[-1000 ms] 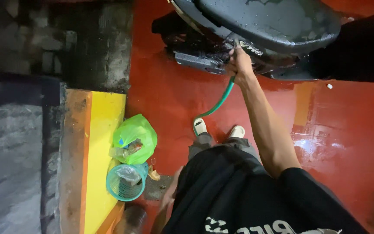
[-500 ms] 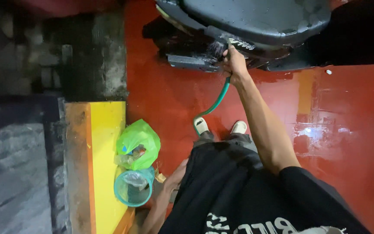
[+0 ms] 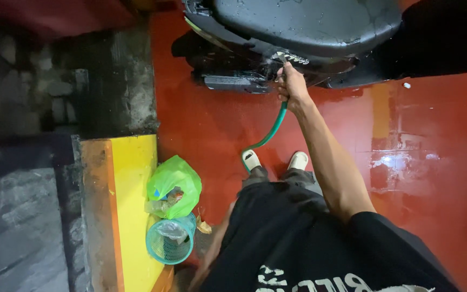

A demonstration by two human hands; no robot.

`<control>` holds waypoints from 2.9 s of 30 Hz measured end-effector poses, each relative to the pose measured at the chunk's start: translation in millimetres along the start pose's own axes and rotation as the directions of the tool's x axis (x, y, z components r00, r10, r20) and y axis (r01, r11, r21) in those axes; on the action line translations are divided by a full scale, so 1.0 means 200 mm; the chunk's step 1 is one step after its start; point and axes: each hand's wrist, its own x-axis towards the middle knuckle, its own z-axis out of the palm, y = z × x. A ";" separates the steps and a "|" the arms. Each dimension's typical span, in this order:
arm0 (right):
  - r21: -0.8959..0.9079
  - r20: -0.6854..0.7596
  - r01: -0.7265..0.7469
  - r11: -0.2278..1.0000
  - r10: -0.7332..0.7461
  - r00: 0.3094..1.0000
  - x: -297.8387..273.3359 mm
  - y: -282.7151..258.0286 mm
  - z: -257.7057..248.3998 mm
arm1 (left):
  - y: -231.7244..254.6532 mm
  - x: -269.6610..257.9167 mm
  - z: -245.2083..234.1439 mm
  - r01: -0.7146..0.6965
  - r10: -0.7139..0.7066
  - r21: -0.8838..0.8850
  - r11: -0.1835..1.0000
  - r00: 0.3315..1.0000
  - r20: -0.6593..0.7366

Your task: Washing a black motorcycle with a water hose and a cloth.

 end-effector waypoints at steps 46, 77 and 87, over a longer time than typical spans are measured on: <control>0.442 -0.066 0.313 0.841 -0.317 0.946 -0.18 -1.20 -1.59 | 0.82 1.02 1.53 -0.320 0.248 0.551 0.771 0.947 0.203; -0.235 -0.054 -0.052 0.971 0.041 0.998 0.62 -0.02 -0.20 | 0.63 0.04 0.32 0.059 0.294 0.507 0.860 0.754 -0.587; -0.340 0.126 0.081 0.937 -0.040 0.991 0.54 0.19 0.60 | 0.56 -0.16 -0.15 0.068 0.217 0.347 0.935 0.665 -0.714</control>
